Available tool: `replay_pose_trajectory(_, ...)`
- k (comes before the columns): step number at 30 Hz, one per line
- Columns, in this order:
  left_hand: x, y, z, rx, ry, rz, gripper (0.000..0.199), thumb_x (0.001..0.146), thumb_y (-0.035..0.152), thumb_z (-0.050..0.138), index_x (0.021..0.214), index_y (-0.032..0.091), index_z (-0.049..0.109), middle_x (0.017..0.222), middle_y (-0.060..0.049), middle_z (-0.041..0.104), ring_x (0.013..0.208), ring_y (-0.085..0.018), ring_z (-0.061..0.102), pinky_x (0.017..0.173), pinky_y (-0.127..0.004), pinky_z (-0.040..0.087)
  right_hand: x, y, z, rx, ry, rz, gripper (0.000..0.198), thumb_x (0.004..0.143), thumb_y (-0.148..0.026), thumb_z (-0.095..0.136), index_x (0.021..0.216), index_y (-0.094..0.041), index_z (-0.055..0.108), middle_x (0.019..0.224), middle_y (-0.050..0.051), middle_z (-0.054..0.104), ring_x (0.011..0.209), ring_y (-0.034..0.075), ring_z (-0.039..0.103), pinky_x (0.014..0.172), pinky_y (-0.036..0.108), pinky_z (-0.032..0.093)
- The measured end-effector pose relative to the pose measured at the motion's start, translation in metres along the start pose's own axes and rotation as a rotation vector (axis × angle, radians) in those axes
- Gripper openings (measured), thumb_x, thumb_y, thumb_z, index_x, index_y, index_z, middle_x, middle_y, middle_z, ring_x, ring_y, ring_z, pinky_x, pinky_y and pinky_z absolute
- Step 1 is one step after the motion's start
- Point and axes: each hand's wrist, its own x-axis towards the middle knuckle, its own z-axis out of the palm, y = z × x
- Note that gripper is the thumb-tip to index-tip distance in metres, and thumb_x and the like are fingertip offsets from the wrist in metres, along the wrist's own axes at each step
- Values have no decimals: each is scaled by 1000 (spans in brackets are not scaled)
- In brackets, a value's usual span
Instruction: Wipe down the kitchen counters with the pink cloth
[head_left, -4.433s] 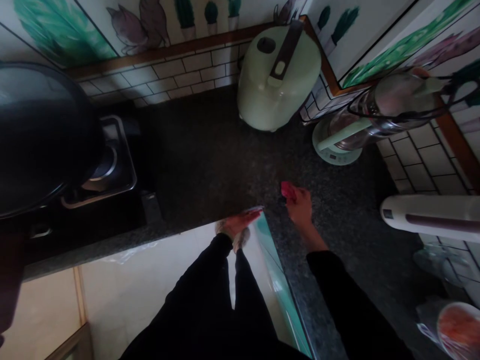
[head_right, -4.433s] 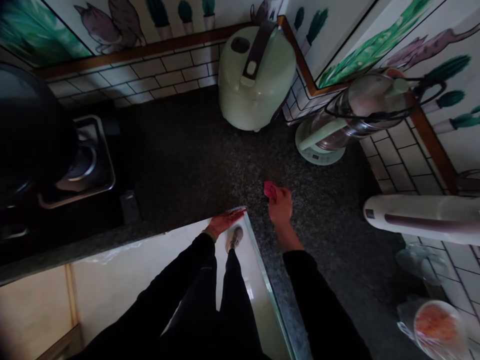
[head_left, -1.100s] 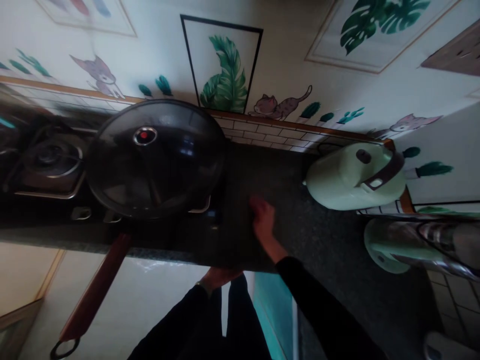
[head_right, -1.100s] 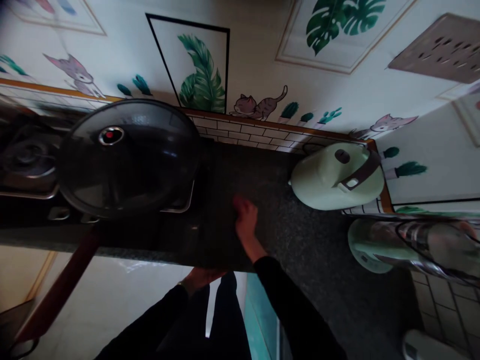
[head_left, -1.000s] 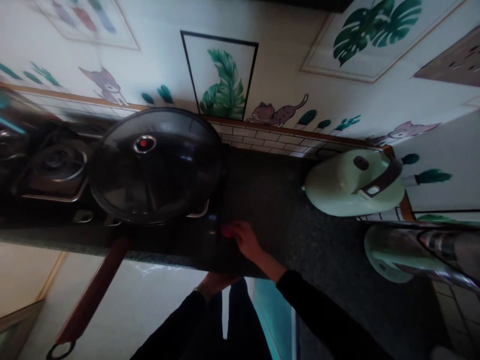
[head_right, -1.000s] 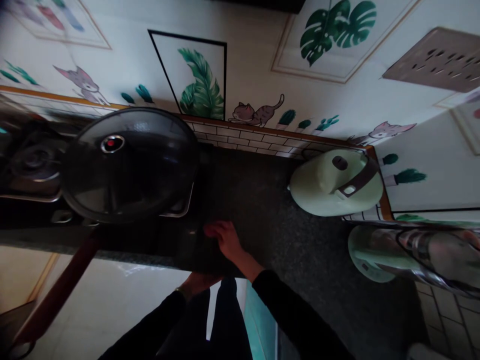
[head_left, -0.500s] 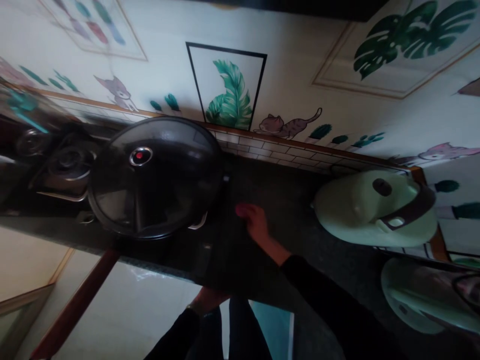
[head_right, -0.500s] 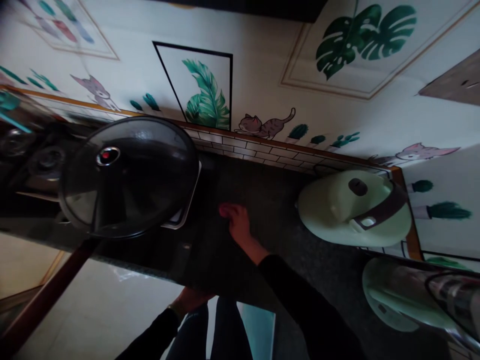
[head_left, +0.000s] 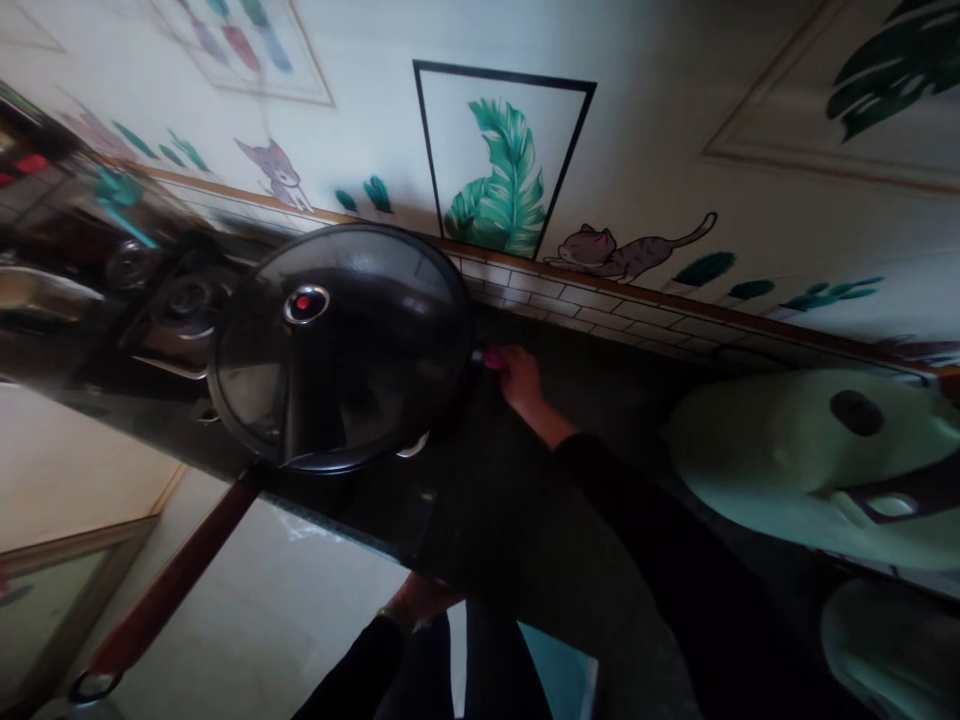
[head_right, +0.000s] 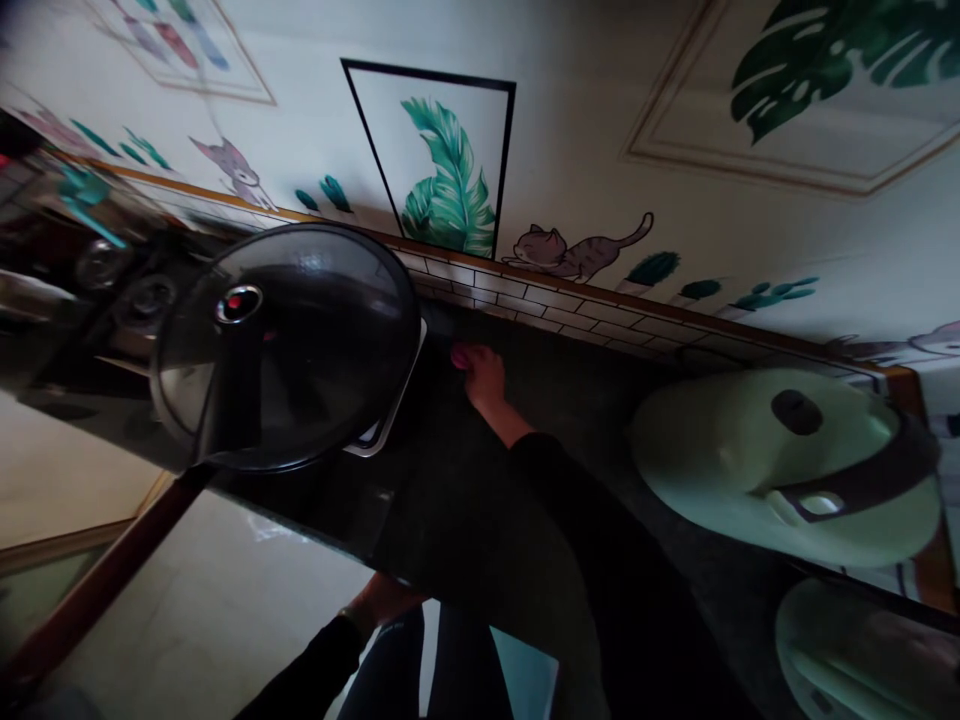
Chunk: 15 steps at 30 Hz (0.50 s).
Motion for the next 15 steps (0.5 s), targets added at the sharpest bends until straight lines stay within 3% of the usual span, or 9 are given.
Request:
replay_pose_trajectory(5,-6,2,6,-53,60,7,31,79,50,80,100,29,76,106,-6,77,129,-33,61,115,-55,43,74,6,1,-13,27,-55,49,89,-2,47,134,-10,65,141,17,62,131,28,49,114,48,38)
replay_pose_trajectory(8,-6,1,8,-157,118,-47,26,81,49,76,93,26,77,106,-7,78,128,-33,63,115,-51,45,92,12,16,-29,29,-65,43,91,-5,47,128,-10,68,139,18,62,129,31,49,112,50,39)
replay_pose_trajectory(11,-4,0,12,-244,164,-85,18,88,41,66,92,27,78,98,-6,80,123,-31,67,112,-47,49,58,1,26,-51,-17,-2,38,93,-7,47,122,-15,71,138,17,63,126,30,49,109,48,41)
replay_pose_trajectory(15,-3,1,12,-265,171,-86,26,94,31,53,102,34,78,92,-1,80,116,-29,70,108,-46,51,-48,-39,22,-101,-259,-90,34,89,-7,56,118,-13,73,140,17,63,125,32,49,108,49,43)
